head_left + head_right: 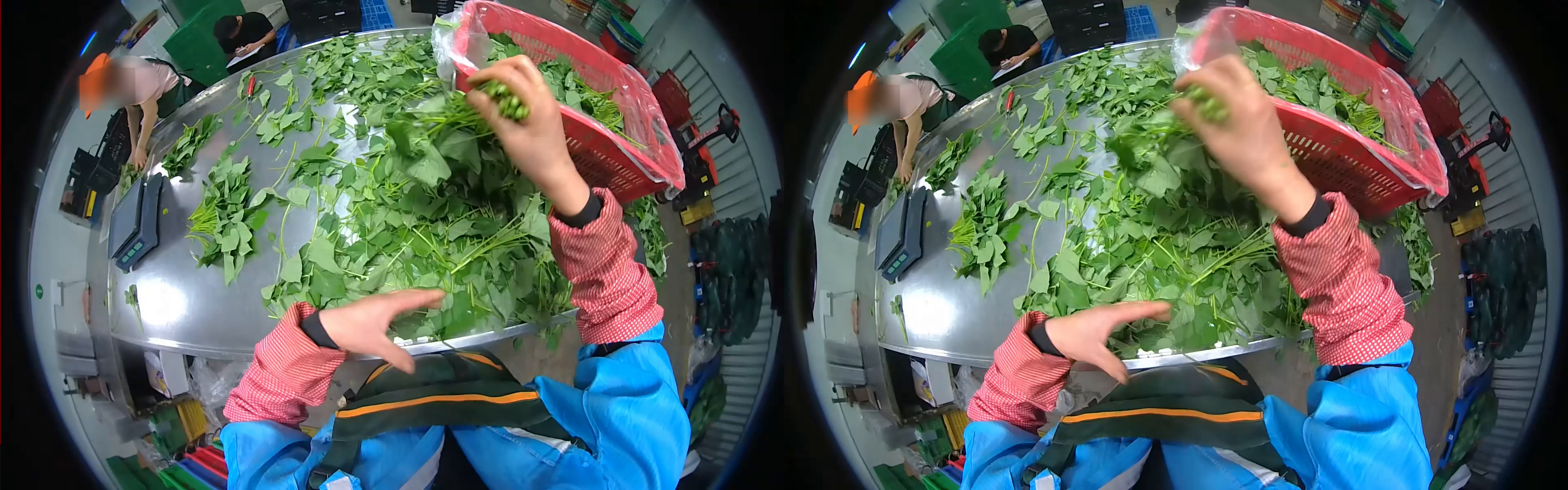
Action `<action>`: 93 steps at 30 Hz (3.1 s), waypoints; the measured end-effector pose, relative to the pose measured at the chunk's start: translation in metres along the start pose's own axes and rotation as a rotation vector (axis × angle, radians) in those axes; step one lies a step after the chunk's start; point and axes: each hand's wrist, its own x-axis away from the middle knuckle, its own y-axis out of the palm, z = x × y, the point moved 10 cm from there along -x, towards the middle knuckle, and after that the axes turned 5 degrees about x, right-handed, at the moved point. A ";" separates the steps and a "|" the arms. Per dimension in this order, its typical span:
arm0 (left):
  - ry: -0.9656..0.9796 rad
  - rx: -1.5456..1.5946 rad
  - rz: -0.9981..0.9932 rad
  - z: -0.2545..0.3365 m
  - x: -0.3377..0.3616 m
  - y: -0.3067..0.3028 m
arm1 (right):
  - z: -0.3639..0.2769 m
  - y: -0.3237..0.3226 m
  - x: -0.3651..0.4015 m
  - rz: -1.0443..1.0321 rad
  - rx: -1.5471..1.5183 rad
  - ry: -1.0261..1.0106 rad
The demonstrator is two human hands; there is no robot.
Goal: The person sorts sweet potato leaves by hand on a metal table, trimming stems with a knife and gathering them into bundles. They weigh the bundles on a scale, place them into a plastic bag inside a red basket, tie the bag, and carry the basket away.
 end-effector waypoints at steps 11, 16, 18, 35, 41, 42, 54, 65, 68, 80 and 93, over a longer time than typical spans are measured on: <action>0.106 1.676 0.389 -0.119 -0.039 -0.002 | -0.119 0.096 0.182 -0.571 -0.188 -0.052; -0.068 1.521 0.340 -0.154 -0.050 0.019 | -0.072 0.068 0.214 -0.472 -0.124 0.301; -0.141 1.502 0.290 -0.146 -0.056 0.025 | -0.042 0.064 0.236 -0.447 -0.005 0.380; -0.061 1.143 0.751 -0.100 -0.001 -0.050 | -0.050 0.037 0.147 -0.328 0.470 -0.296; -0.068 1.262 0.798 -0.128 -0.022 -0.015 | -0.067 0.106 0.196 -0.457 0.023 -0.098; -0.082 1.274 0.819 -0.139 -0.021 -0.012 | -0.056 0.102 0.204 -0.429 -0.014 0.012; -0.080 1.187 0.805 -0.133 -0.040 0.010 | -0.019 0.142 0.278 -0.692 -0.647 0.884; -0.081 0.704 0.636 -0.070 0.009 -0.018 | -0.145 0.052 0.142 -0.519 -0.355 -0.262; -0.085 0.238 0.407 -0.070 0.015 -0.014 | -0.171 0.078 0.137 -0.661 -0.184 -0.465; -0.222 0.423 0.312 -0.101 0.212 -0.091 | -0.273 0.237 0.087 -0.672 -0.130 -0.526; -0.652 -0.970 0.918 -0.262 0.419 -0.456 | -0.353 0.401 0.069 -0.928 -0.148 -0.049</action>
